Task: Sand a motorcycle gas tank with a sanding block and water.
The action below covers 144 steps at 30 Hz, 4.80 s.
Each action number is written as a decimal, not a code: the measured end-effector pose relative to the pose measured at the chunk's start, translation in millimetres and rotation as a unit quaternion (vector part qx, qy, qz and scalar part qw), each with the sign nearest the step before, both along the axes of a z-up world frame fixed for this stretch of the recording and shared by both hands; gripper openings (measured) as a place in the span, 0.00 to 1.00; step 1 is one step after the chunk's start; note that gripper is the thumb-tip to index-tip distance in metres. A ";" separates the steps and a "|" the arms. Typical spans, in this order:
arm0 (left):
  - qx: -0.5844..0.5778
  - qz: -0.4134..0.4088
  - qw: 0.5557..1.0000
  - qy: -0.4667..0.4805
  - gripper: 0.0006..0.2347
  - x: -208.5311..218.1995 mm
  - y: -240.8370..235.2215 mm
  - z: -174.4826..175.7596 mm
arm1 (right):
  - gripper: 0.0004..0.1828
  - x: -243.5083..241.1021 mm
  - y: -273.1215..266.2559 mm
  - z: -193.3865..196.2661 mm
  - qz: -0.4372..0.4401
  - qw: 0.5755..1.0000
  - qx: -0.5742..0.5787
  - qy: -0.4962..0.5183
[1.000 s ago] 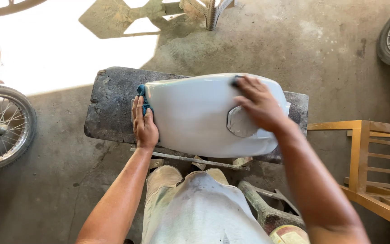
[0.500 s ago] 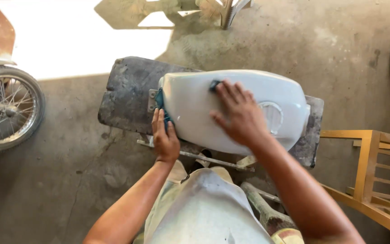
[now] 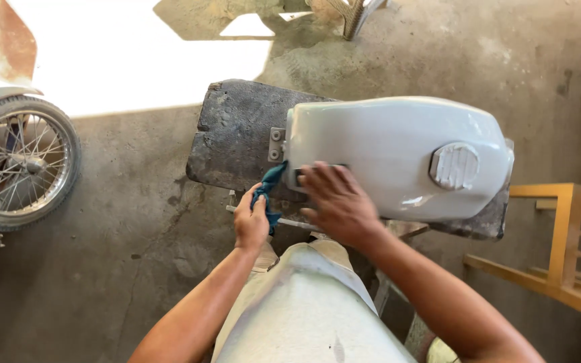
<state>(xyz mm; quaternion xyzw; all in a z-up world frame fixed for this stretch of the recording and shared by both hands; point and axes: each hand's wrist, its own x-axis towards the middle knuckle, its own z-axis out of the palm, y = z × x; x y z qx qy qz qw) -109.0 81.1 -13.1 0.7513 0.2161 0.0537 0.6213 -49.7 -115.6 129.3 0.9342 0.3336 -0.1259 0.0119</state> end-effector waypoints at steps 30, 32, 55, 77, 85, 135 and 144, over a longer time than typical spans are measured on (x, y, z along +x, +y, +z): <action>-0.019 -0.061 0.997 0.033 0.15 -38.6 131.3 3.4 | 0.44 -2.9 84.3 -25.7 -0.046 0.980 -0.179 -0.066; -0.040 -0.058 0.997 0.043 0.15 -36.7 135.5 2.0 | 0.44 -15.6 59.4 -57.0 -0.021 0.984 -0.157 -0.081; -0.042 -0.144 0.988 0.029 0.15 -3.5 108.1 8.9 | 0.40 -37.0 0.1 -33.0 0.021 0.969 -0.101 -0.223; -0.033 -0.226 0.972 0.057 0.16 11.2 60.9 20.9 | 0.35 -72.8 -14.3 -79.9 -0.344 0.859 0.215 -0.312; -0.103 -0.272 0.954 0.074 0.15 -5.5 26.9 24.8 | 0.29 -93.2 -82.6 -70.1 -0.317 0.869 0.203 -0.321; -0.059 -0.829 0.510 0.224 0.09 -346.4 -524.6 15.9 | 0.11 -580.3 -332.8 -81.0 -0.715 0.010 0.665 -0.215; -0.167 -0.804 0.473 0.320 0.09 -315.7 -560.7 2.1 | 0.11 -565.9 -373.5 -119.0 -0.694 0.076 0.689 -0.195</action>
